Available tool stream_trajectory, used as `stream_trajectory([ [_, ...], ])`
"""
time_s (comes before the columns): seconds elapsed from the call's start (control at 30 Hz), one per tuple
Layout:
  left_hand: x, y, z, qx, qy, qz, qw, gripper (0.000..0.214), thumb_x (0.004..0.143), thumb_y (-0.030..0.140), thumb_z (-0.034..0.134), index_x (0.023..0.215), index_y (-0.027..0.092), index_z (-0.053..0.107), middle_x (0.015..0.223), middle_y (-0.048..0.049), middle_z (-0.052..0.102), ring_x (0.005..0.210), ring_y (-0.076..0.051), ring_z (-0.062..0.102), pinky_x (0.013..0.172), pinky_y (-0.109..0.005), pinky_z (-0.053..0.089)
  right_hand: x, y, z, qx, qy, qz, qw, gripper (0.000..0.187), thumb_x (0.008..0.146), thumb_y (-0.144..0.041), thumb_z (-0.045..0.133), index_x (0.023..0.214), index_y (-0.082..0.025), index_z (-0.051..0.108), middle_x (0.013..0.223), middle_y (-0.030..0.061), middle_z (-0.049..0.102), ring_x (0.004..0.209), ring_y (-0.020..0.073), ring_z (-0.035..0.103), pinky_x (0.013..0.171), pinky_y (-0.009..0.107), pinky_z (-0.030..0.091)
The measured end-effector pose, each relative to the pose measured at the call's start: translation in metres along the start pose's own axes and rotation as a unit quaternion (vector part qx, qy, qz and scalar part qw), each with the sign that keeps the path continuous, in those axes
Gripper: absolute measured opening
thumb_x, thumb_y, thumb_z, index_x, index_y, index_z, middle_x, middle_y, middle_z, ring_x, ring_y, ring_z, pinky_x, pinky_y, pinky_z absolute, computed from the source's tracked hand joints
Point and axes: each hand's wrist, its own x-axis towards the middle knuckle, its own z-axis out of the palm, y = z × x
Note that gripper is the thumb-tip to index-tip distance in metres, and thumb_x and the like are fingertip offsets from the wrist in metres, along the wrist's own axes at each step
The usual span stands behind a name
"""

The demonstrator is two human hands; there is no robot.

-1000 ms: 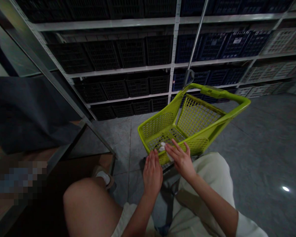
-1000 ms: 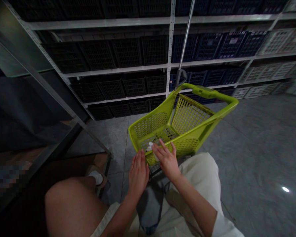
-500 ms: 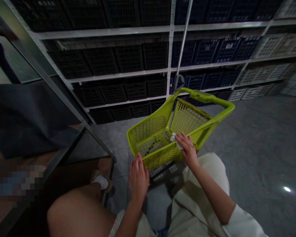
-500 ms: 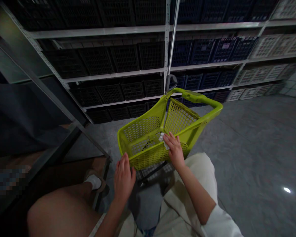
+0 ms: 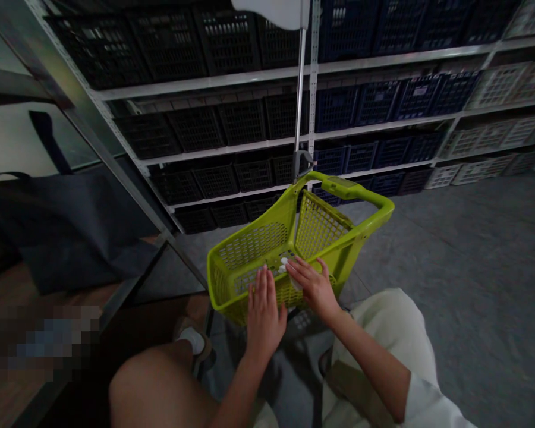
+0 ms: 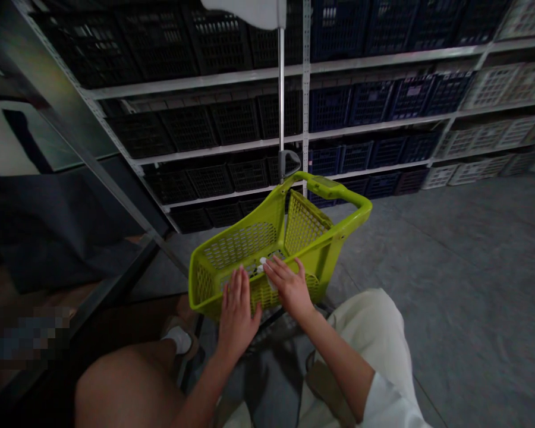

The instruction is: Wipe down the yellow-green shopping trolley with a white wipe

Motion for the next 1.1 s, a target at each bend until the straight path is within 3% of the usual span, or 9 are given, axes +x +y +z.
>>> stream_trajectory([
  [0.13,0.021,-0.007,0.008,-0.019,-0.06,0.105,0.992,0.084,0.086,0.013,0.051,0.157,0.007,0.006,0.162,-0.0177,0.028,0.15,-0.027,0.024,0.121,-0.046,0.03,0.005,0.028,-0.021,-0.074,0.0,-0.033,0.997,0.072,0.079,0.001,0.042,0.144,-0.027,0.047,0.145,0.0069,0.055,0.145,0.0223,0.036,0.116,0.053,0.01],
  [0.3,0.024,-0.013,0.018,-0.026,-0.055,0.107,0.992,0.082,0.087,0.017,0.051,0.156,0.006,0.008,0.16,-0.0193,0.031,0.148,-0.027,0.03,0.121,-0.046,0.031,0.005,0.098,-0.074,-0.198,0.092,0.075,0.973,0.074,0.076,0.001,0.042,0.144,-0.028,0.046,0.147,0.0034,0.054,0.145,0.0243,0.036,0.117,0.056,0.009],
  [0.4,0.025,-0.006,0.023,-0.032,-0.045,0.104,0.993,0.08,0.087,0.019,0.051,0.156,0.006,0.011,0.16,-0.0183,0.031,0.149,-0.026,0.029,0.121,-0.045,0.029,0.005,0.114,-0.09,-0.224,0.1,0.114,0.963,0.076,0.073,0.0,0.043,0.144,-0.026,0.046,0.148,0.0039,0.052,0.146,0.0249,0.035,0.117,0.055,0.011],
  [0.5,0.028,0.001,0.026,-0.038,-0.037,0.09,0.994,0.078,0.086,0.019,0.051,0.155,0.005,0.017,0.159,-0.018,0.033,0.148,-0.027,0.03,0.121,-0.044,0.029,0.005,0.095,-0.075,-0.199,0.08,0.1,0.972,0.077,0.074,-0.001,0.042,0.146,-0.025,0.044,0.148,0.0053,0.053,0.143,0.0228,0.039,0.118,0.053,0.011],
  [0.7,0.032,0.006,0.035,-0.047,-0.028,0.079,0.995,0.071,0.086,0.02,0.051,0.15,0.001,0.026,0.156,-0.0196,0.038,0.147,-0.029,0.032,0.122,-0.046,0.028,0.007,0.013,-0.013,-0.071,0.017,0.003,0.997,0.078,0.076,0.0,0.04,0.151,-0.025,0.037,0.146,0.0082,0.054,0.137,0.0217,0.047,0.119,0.052,0.002],
  [0.8,0.033,0.006,0.038,-0.053,-0.019,0.065,0.996,0.07,0.085,0.018,0.051,0.149,0.002,0.029,0.153,-0.0201,0.042,0.146,-0.029,0.034,0.121,-0.048,0.029,0.019,-0.007,-0.006,-0.029,-0.027,0.002,0.999,0.076,0.08,-0.004,0.044,0.153,-0.019,0.031,0.143,0.0126,0.057,0.132,0.023,0.05,0.116,0.049,0.013],
  [0.9,0.033,0.007,0.038,-0.056,-0.017,0.052,0.997,0.069,0.084,0.017,0.051,0.148,0.002,0.03,0.152,-0.0206,0.043,0.144,-0.029,0.036,0.121,-0.049,0.03,0.03,-0.007,-0.007,-0.048,-0.063,0.014,0.997,0.068,0.083,-0.007,0.046,0.15,-0.015,0.037,0.144,0.0167,0.054,0.13,0.0251,0.05,0.11,0.047,0.025],
  [1.0,0.034,0.006,0.036,-0.049,-0.024,0.052,0.997,0.068,0.085,0.017,0.05,0.148,0.001,0.031,0.152,-0.0204,0.043,0.144,-0.03,0.036,0.121,-0.049,0.03,0.033,0.007,-0.01,-0.087,-0.084,-0.053,0.991,0.059,0.088,-0.007,0.041,0.145,-0.02,0.045,0.151,0.0126,0.047,0.139,0.024,0.042,0.114,0.05,0.021],
  [1.1,0.033,0.004,0.035,-0.037,-0.031,0.056,0.997,0.069,0.087,0.018,0.048,0.151,0.001,0.027,0.153,-0.0198,0.042,0.144,-0.03,0.036,0.121,-0.047,0.03,0.028,0.04,-0.024,-0.121,-0.084,-0.109,0.983,0.059,0.091,-0.006,0.037,0.147,-0.023,0.043,0.149,0.0088,0.052,0.139,0.0204,0.043,0.117,0.05,0.016],
])
